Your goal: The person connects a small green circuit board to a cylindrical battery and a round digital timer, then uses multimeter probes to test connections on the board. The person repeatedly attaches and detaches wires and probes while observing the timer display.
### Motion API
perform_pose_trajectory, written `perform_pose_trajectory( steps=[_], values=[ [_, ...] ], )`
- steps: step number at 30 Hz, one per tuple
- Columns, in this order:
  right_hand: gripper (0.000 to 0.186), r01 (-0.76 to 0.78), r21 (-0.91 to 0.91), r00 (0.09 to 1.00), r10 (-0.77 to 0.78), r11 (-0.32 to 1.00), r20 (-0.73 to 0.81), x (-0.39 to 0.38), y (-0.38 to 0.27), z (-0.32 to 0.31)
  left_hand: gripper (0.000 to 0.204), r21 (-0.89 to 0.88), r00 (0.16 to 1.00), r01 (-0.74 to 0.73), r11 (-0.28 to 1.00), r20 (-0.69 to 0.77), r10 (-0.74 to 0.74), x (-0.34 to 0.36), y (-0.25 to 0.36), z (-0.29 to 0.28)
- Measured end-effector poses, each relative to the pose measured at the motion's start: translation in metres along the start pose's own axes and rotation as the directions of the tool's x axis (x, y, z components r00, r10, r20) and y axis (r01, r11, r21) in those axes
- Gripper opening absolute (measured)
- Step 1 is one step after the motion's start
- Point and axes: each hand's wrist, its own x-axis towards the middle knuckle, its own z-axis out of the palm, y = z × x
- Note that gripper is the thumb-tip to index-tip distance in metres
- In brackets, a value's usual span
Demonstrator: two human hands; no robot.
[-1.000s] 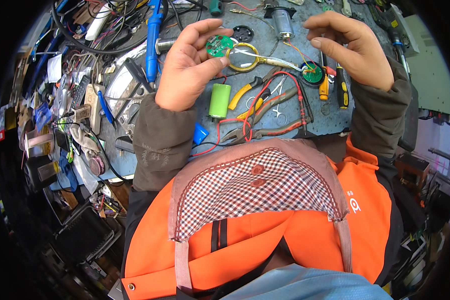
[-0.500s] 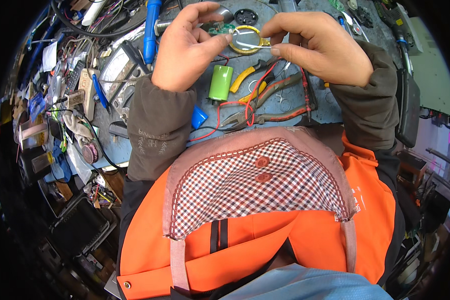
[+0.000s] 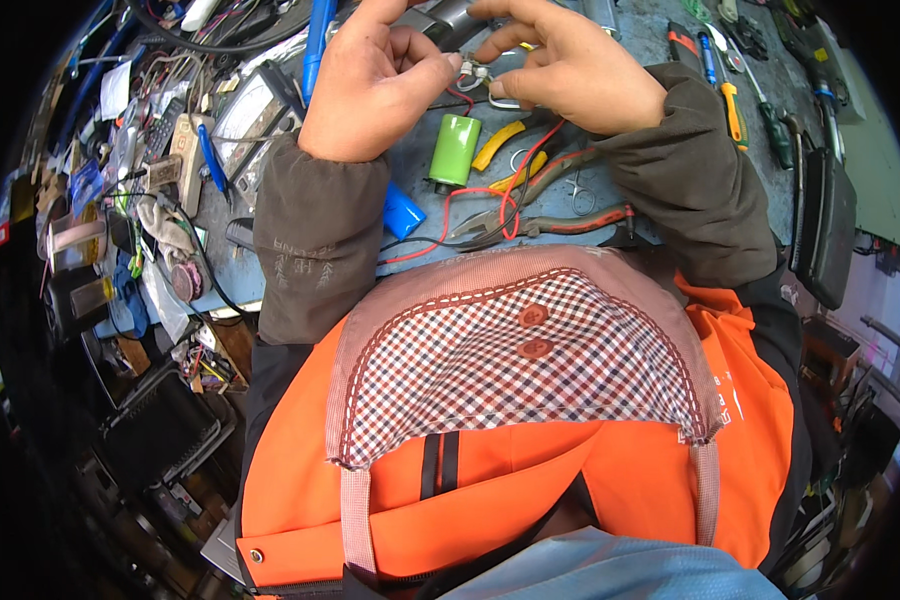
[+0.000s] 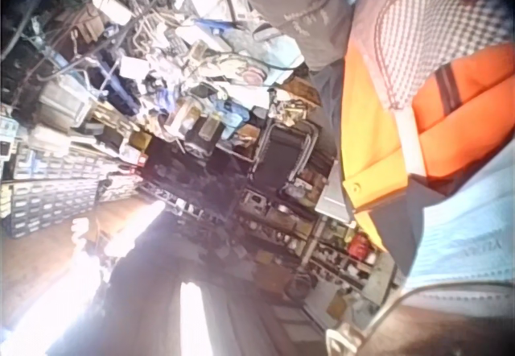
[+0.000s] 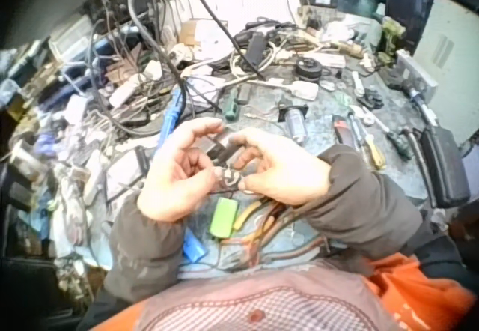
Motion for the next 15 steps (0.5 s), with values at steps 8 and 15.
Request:
perform_pose_trajectory(
  steps=[8, 15],
  values=[
    [0.05, 0.158, -0.351, 0.98, -0.19, 0.923, -0.058, 0.009, 0.049, 0.002, 0.056, 0.396, 0.992, -0.129, 0.909, 0.05, 0.119, -0.011, -0.01, -0.026],
    [0.047, 0.139, -0.339, 0.982, -0.173, 0.931, -0.073, 0.004, 0.045, -0.001, 0.035, 0.516, 0.942, -0.194, 0.835, -0.14, 0.306, -0.056, 0.027, -0.037]
  ],
)
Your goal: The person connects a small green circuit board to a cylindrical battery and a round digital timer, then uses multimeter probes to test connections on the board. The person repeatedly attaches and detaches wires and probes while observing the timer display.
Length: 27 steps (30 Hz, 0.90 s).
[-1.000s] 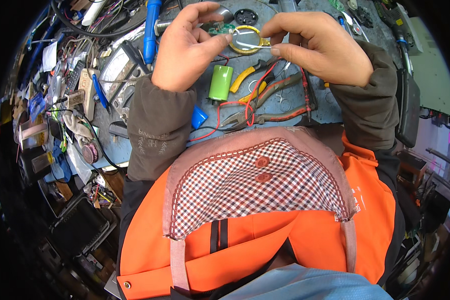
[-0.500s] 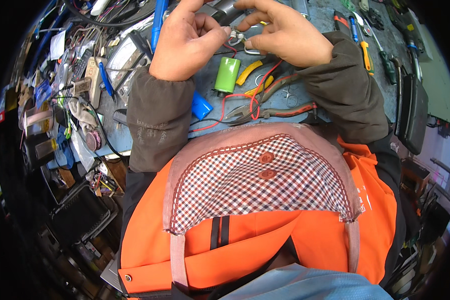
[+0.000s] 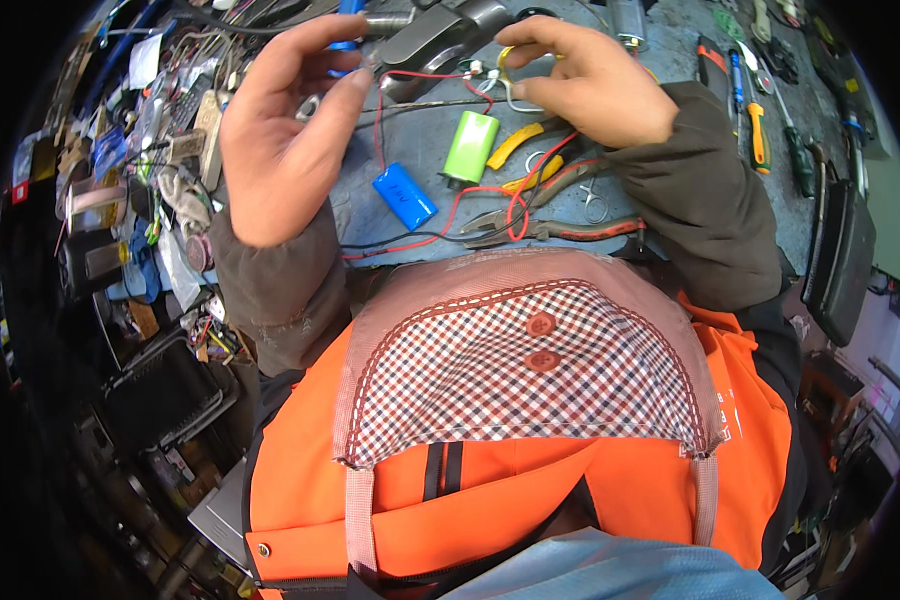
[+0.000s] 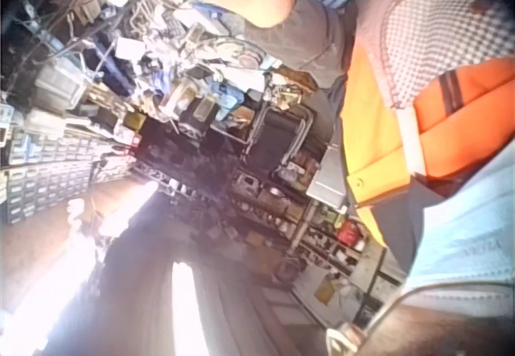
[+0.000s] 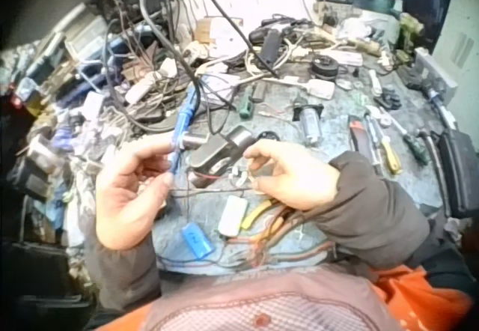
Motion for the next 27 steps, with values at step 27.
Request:
perform_pose_trajectory(
  steps=[27],
  values=[
    [0.025, -0.102, 0.199, 0.983, 0.129, 0.975, -0.129, 0.001, -0.02, -0.031, 0.02, 0.291, 0.982, 0.161, 0.943, 0.046, -0.182, -0.069, 0.012, 0.023]
  ],
)
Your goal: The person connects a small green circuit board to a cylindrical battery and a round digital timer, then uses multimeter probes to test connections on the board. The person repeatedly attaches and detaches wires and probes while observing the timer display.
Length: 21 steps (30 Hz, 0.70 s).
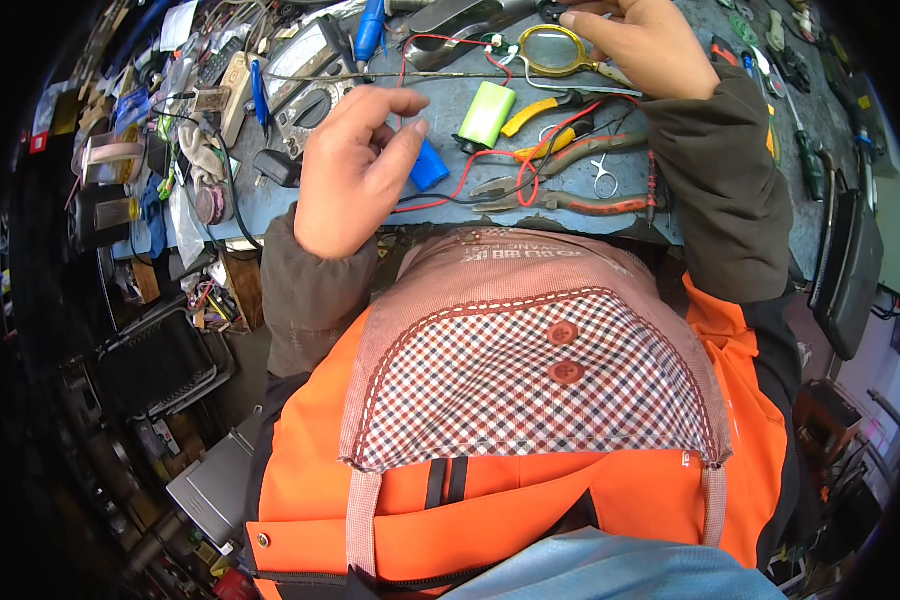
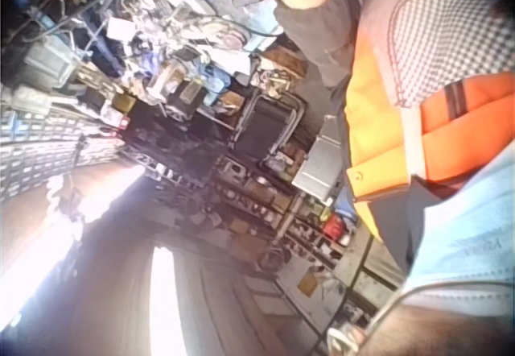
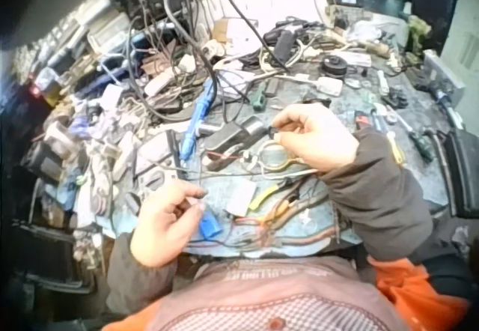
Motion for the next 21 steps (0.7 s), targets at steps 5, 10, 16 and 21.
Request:
perform_pose_trajectory(
  steps=[5, 10, 16, 21],
  values=[
    [0.022, 0.021, 0.036, 1.0, -0.021, 0.999, -0.001, -0.003, -0.003, -0.001, 0.02, -0.015, 1.0, -0.009, 1.0, 0.025, 0.01, 0.014, 0.005, 0.009],
    [0.021, 0.116, 0.113, 0.992, -0.11, 0.987, -0.059, -0.003, 0.004, -0.015, 0.023, -0.062, 0.992, 0.125, 0.99, 0.031, -0.124, 0.005, 0.0, 0.008],
    [0.021, 0.147, -0.058, 0.989, -0.148, 0.987, -0.018, -0.006, 0.0, -0.012, 0.023, -0.068, 0.981, 0.194, 0.979, 0.013, -0.193, -0.025, -0.001, 0.014],
    [0.023, 0.274, -0.197, 0.961, -0.262, 0.941, 0.084, -0.014, -0.017, -0.029, 0.018, -0.122, 0.994, 0.111, 0.986, -0.007, -0.113, -0.036, -0.003, 0.03]
  ],
)
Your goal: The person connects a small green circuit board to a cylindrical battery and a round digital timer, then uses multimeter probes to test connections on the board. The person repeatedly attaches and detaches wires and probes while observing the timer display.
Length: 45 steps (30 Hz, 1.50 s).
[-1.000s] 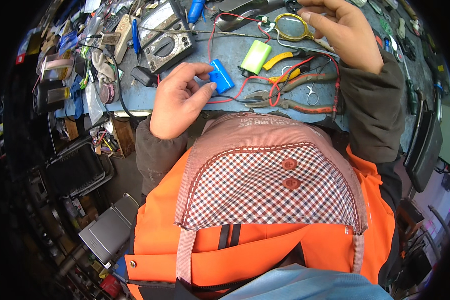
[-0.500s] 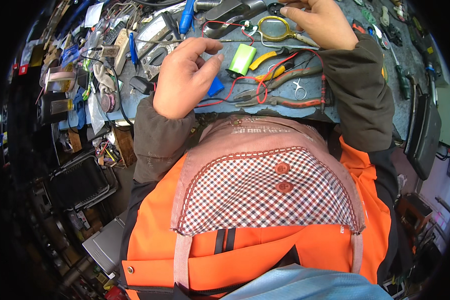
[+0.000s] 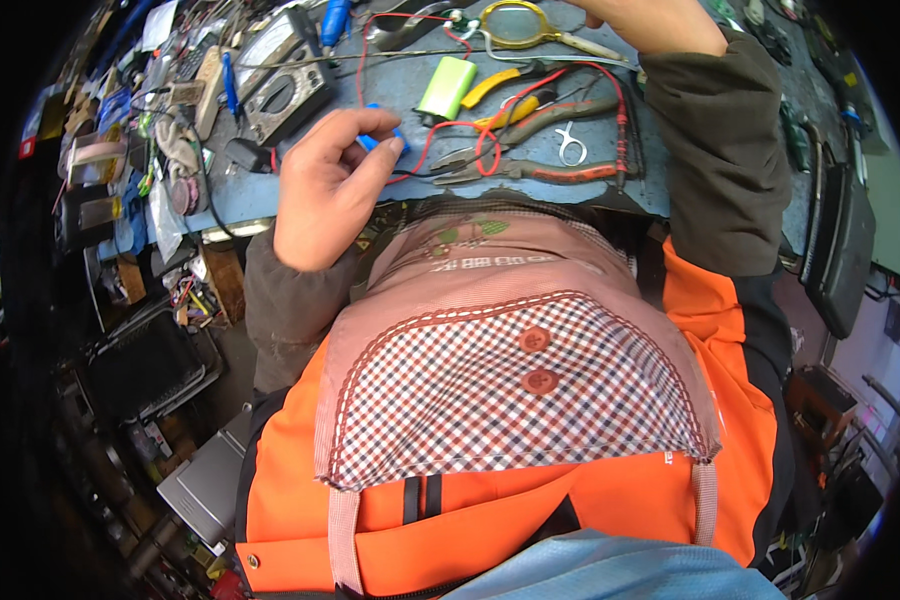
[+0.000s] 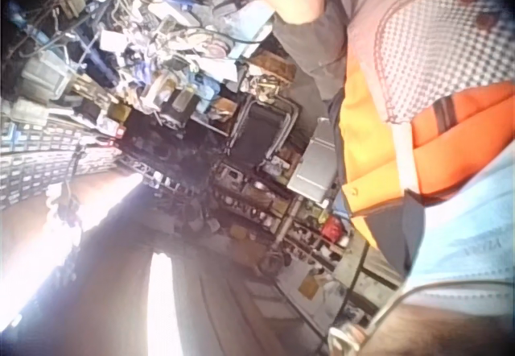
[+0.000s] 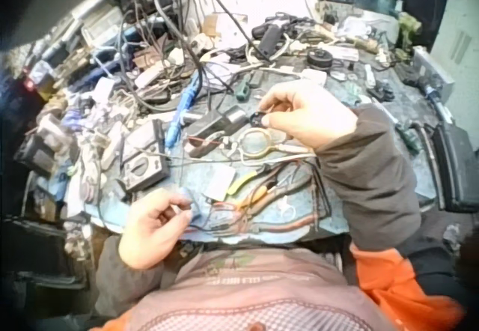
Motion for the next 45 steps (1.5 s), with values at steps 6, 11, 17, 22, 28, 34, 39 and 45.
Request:
perform_pose_trajectory(
  steps=[6, 11, 17, 22, 28, 34, 39, 45],
  values=[
    [0.015, -0.16, 0.085, 0.984, 0.166, 0.983, -0.072, -0.01, -0.002, -0.03, 0.017, 0.029, 0.992, -0.072, 0.997, 0.107, 0.068, -0.003, 0.011, 0.016],
    [0.017, -0.056, -0.315, 0.989, 0.096, 0.947, 0.112, -0.018, 0.02, -0.048, 0.015, 0.06, 0.992, -0.086, 0.994, 0.1, 0.08, 0.002, 0.019, 0.025],
    [0.021, -0.101, -0.421, 0.995, 0.102, 0.902, -0.02, -0.026, 0.042, -0.07, 0.013, 0.05, 0.998, -0.065, 0.997, 0.018, 0.064, 0.005, 0.012, 0.035],
    [0.019, -0.08, -0.386, 0.989, 0.024, 0.919, -0.148, -0.027, 0.045, -0.066, 0.014, -0.005, 0.999, 0.014, 1.0, -0.045, -0.014, 0.004, 0.003, 0.026],
    [0.016, -0.211, -0.367, 0.964, 0.13, 0.906, -0.233, -0.021, 0.037, -0.065, 0.014, -0.093, 0.979, 0.043, 0.995, -0.195, -0.061, 0.002, -0.011, 0.002],
    [0.018, -0.203, -0.313, 0.948, 0.106, 0.928, -0.301, -0.018, 0.051, -0.061, 0.014, -0.164, 0.903, -0.056, 0.985, -0.429, -0.02, 0.002, -0.032, -0.021],
    [0.02, -0.252, -0.38, 0.944, 0.14, 0.89, -0.298, -0.016, 0.041, -0.051, 0.015, -0.174, 0.88, -0.053, 0.983, -0.474, -0.036, -0.005, -0.038, -0.029],
    [0.021, -0.215, -0.257, 0.946, 0.135, 0.942, -0.296, -0.005, 0.038, -0.036, 0.015, -0.205, 0.923, -0.042, 0.978, -0.382, -0.041, 0.007, -0.029, -0.024]
  ],
)
